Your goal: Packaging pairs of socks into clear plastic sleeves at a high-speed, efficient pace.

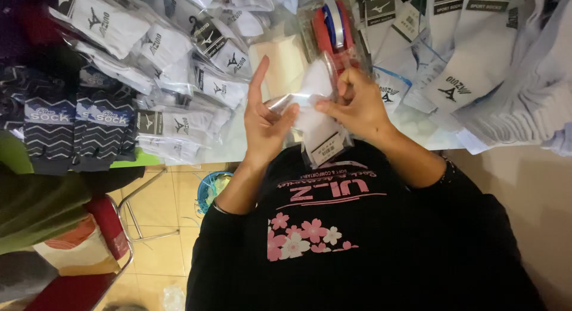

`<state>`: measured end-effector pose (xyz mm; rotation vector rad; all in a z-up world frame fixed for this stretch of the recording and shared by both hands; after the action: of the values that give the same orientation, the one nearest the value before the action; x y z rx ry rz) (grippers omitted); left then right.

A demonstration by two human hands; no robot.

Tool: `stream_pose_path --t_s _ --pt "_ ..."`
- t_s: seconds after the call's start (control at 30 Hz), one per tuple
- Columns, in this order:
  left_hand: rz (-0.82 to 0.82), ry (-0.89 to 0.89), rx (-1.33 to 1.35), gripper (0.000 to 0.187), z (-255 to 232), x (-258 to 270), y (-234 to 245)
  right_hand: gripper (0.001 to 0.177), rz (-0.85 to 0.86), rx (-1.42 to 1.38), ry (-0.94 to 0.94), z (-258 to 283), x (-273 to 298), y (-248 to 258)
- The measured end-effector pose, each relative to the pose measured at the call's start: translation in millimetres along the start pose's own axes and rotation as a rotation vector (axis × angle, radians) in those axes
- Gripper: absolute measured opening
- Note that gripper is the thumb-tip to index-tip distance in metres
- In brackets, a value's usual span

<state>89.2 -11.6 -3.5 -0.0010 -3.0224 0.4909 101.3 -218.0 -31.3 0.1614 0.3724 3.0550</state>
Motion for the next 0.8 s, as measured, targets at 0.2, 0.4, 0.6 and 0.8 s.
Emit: stream_pose_path --t_s 0.2,0.4,0.6,0.8 --pt "-0.038 -0.024 -0.026 0.085 9.8 -11.5 26.8 0.051 0.031 0.042 -0.039 10.9 -10.4 25.3" --pt "-0.064 -0.041 -0.056 0.078 20.5 -15.5 47.4 0.03 -0.138 0.387 0.09 -101.9 -68.1 34.4" --pt "-0.079 -0.034 -0.052 0.074 21.3 -12.9 59.8 0.028 -0.144 0.229 0.055 -87.9 -48.2 43.7" --pt "-0.09 -0.013 -0.053 0.075 30.9 -9.0 57.8 0.017 -0.153 -0.265 -0.408 -183.0 -16.3 32.2"
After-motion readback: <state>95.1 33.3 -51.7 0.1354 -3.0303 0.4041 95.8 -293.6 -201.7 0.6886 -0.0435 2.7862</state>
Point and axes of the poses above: each hand's wrist, its own x-axis away from the middle knuckle, its own y-axis out of the back of the hand, z = x × y, the point moved 9 cm from there along -x, towards the middle knuckle, and after that the axes turned 7 degrees about -z, right-handed, at the moved point
